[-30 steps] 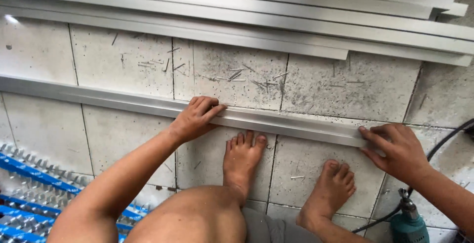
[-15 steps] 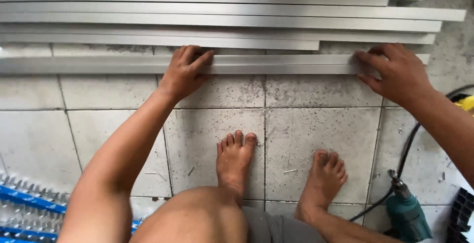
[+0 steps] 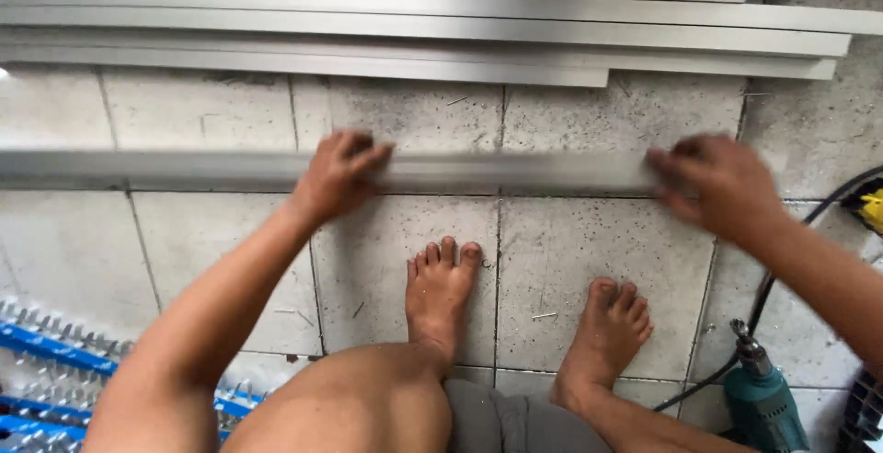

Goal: The person arranges several long silver metal strips on a tiled floor and then uses a handheld power drill to create a series of holes along the length of the strips.

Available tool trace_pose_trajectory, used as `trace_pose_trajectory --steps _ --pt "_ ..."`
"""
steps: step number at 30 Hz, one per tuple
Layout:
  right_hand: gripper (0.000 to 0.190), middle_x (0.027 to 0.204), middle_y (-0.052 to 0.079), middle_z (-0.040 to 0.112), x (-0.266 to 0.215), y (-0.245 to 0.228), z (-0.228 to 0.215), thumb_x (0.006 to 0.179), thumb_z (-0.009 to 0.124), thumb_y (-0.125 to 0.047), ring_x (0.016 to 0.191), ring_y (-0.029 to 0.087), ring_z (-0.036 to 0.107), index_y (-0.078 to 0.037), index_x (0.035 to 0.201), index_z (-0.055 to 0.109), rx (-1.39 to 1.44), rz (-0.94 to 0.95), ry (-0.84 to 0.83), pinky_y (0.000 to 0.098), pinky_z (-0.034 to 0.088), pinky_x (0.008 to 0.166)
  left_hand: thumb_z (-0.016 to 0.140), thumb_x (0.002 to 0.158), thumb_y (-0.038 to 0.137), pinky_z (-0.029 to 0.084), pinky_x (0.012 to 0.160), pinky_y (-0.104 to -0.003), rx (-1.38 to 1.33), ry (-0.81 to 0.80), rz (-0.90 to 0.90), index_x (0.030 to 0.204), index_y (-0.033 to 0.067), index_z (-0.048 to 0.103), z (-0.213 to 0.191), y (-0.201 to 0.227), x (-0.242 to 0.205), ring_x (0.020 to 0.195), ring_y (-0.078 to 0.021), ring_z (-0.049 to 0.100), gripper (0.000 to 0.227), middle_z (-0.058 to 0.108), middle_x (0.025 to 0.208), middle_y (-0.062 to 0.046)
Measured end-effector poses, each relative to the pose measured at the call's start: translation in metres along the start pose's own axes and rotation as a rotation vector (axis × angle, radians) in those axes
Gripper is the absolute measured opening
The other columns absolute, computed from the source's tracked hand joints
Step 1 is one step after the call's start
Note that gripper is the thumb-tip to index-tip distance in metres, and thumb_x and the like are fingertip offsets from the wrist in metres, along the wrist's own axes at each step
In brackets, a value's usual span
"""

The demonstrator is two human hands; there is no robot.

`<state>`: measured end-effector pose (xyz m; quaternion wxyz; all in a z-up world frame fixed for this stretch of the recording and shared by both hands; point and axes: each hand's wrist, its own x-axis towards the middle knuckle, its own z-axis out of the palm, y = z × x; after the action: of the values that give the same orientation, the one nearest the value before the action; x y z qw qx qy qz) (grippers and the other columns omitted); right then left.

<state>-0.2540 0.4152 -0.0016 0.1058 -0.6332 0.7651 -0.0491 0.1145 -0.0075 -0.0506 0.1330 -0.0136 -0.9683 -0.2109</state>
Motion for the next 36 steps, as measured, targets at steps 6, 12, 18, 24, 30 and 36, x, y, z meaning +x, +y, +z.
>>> trace_pose_trajectory --steps 6,12,18,24,30,36 --pt "0.064 0.117 0.013 0.068 0.029 0.031 -0.01 0.078 0.079 -0.039 0.101 0.029 0.065 -0.02 0.137 0.066 -0.099 0.02 -0.02 0.0393 0.058 0.068 0.089 0.065 0.009 0.047 0.078 -0.046 0.076 -0.029 -0.05 0.128 0.0104 0.07 -0.028 -0.027 0.055 0.096 -0.0332 0.056 0.066 0.059 0.11 -0.013" --pt "0.052 0.101 0.019 0.069 -0.042 -0.023 -0.008 0.083 0.072 -0.04 0.079 0.029 0.065 -0.012 0.126 0.061 0.05 -0.06 0.023 0.041 0.056 0.065 0.077 0.088 0.014 0.054 0.057 -0.028 0.114 -0.644 -0.266 0.118 0.016 0.069 -0.06 0.046 0.037 0.064 -0.0179 0.059 0.031 0.072 0.088 -0.006" --pt "0.067 0.119 0.007 0.063 -0.076 -0.028 0.04 0.066 0.08 -0.048 0.102 0.03 0.066 -0.02 0.123 0.059 0.026 0.059 -0.195 0.046 0.054 0.082 0.086 0.071 0.034 0.047 0.083 -0.043 0.062 -0.442 -0.167 0.131 0.0177 0.061 -0.021 0.061 -0.039 0.101 -0.0298 0.057 0.067 0.06 0.117 -0.012" --pt "0.069 0.112 0.004 0.061 -0.041 -0.015 0.026 0.066 0.079 -0.055 0.098 0.029 0.064 -0.02 0.122 0.058 0.061 0.039 -0.32 0.0458 0.054 0.078 0.08 0.078 0.058 0.047 0.079 -0.04 0.069 -0.476 -0.008 0.124 0.0142 0.063 -0.045 0.045 0.003 0.1 -0.0263 0.057 0.066 0.061 0.108 -0.009" --pt "0.062 0.101 0.0 0.07 -0.002 -0.028 -0.005 0.074 0.07 -0.069 0.092 0.024 0.069 -0.024 0.116 0.067 0.139 0.073 -0.418 0.0423 0.056 0.08 0.029 0.1 0.065 0.03 0.115 -0.055 -0.253 -0.645 0.193 0.147 0.0143 0.05 -0.008 0.072 0.086 0.141 -0.0353 0.043 0.072 0.049 0.152 -0.013" --pt "0.044 0.087 0.005 0.069 0.016 -0.034 -0.003 0.08 0.074 -0.054 0.085 0.027 0.065 -0.015 0.101 0.072 0.274 -0.003 -0.248 0.0421 0.052 0.071 0.027 0.103 0.038 0.003 0.123 -0.052 0.107 -0.98 0.264 0.161 0.0105 0.004 0.003 0.075 0.166 0.154 -0.0256 0.003 0.068 0.003 0.169 -0.01"
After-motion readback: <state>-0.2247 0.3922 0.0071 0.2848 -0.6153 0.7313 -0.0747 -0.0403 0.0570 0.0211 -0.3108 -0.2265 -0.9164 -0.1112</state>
